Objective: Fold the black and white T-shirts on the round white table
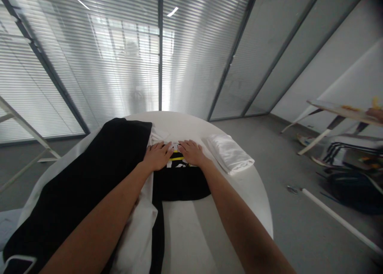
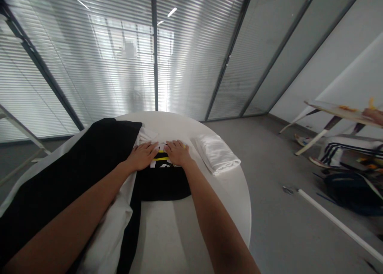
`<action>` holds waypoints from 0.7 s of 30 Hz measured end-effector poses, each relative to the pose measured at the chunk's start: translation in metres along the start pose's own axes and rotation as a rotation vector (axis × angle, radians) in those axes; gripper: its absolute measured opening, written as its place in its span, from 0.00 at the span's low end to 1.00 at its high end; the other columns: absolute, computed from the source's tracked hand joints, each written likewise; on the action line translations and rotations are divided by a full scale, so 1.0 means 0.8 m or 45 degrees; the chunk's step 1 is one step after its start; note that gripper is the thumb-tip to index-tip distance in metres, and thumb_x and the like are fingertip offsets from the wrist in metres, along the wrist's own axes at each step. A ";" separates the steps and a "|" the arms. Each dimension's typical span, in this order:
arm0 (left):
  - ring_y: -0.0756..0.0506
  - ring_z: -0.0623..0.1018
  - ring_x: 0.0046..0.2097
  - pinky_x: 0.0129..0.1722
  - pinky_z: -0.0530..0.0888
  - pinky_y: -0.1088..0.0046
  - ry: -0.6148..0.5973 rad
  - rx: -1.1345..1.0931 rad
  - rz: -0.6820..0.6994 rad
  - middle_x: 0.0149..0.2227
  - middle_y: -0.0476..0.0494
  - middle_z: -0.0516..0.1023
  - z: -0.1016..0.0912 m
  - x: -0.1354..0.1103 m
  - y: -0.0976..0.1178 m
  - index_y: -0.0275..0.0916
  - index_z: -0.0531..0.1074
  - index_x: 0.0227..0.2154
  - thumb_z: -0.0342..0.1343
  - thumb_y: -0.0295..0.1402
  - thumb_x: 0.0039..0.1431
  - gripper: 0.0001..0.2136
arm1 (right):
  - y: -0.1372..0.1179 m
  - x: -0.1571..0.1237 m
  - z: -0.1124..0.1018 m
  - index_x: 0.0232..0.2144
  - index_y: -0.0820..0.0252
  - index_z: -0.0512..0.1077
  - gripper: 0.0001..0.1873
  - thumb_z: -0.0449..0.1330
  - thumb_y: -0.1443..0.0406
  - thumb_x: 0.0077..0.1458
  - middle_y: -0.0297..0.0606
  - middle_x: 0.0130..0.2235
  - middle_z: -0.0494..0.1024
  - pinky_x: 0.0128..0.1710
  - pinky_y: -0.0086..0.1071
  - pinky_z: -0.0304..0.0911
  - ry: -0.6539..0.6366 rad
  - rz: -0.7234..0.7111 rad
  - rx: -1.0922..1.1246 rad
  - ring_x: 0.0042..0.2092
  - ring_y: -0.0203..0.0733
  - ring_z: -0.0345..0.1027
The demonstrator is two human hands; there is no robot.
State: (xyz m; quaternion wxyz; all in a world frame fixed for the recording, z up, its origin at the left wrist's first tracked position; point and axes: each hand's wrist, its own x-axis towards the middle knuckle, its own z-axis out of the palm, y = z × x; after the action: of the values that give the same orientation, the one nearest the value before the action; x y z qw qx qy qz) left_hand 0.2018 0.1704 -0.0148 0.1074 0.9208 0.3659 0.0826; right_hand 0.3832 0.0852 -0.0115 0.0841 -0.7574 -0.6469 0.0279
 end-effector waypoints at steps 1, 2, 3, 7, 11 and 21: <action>0.36 0.61 0.64 0.60 0.57 0.49 0.016 -0.001 -0.020 0.64 0.39 0.63 -0.002 0.000 -0.001 0.50 0.58 0.64 0.31 0.50 0.67 0.28 | 0.002 0.000 -0.001 0.63 0.52 0.59 0.27 0.38 0.53 0.67 0.45 0.64 0.62 0.59 0.58 0.50 0.007 0.009 0.020 0.64 0.55 0.52; 0.36 0.63 0.63 0.59 0.58 0.49 0.029 0.001 -0.043 0.62 0.39 0.66 -0.004 0.001 -0.003 0.49 0.60 0.63 0.31 0.50 0.67 0.27 | 0.005 0.001 -0.003 0.63 0.52 0.59 0.27 0.39 0.52 0.67 0.45 0.64 0.63 0.60 0.57 0.51 0.004 0.025 0.040 0.64 0.54 0.53; 0.35 0.65 0.61 0.58 0.60 0.49 0.040 0.004 -0.069 0.60 0.38 0.68 -0.006 0.001 -0.004 0.49 0.62 0.61 0.32 0.50 0.67 0.27 | 0.008 0.001 -0.005 0.62 0.52 0.59 0.28 0.39 0.52 0.67 0.45 0.64 0.63 0.60 0.55 0.51 -0.006 0.050 0.056 0.64 0.53 0.53; 0.33 0.67 0.58 0.55 0.63 0.48 0.063 -0.015 -0.137 0.55 0.35 0.71 -0.012 0.006 -0.009 0.45 0.69 0.55 0.35 0.50 0.65 0.26 | 0.028 0.006 -0.016 0.59 0.55 0.64 0.29 0.44 0.49 0.65 0.46 0.62 0.66 0.58 0.52 0.54 -0.076 0.145 0.071 0.62 0.55 0.58; 0.32 0.68 0.58 0.55 0.63 0.49 0.100 -0.075 -0.205 0.55 0.34 0.71 -0.012 0.015 -0.016 0.42 0.70 0.55 0.41 0.50 0.63 0.26 | 0.045 0.009 -0.033 0.53 0.61 0.72 0.24 0.54 0.53 0.61 0.48 0.54 0.74 0.55 0.38 0.59 -0.086 0.121 0.211 0.54 0.49 0.67; 0.37 0.74 0.52 0.52 0.68 0.60 0.189 -0.188 -0.073 0.51 0.34 0.74 -0.006 0.020 -0.027 0.39 0.74 0.48 0.50 0.48 0.60 0.22 | 0.066 -0.010 -0.054 0.49 0.61 0.73 0.26 0.63 0.71 0.44 0.42 0.46 0.79 0.40 0.33 0.69 -0.237 0.169 1.042 0.40 0.44 0.75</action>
State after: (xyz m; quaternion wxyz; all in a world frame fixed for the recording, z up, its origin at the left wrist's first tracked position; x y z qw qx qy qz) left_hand 0.1984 0.1975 -0.0141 0.1500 0.8908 0.3920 0.1741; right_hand 0.4396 0.0657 0.0219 0.3171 -0.6958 -0.5371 0.3561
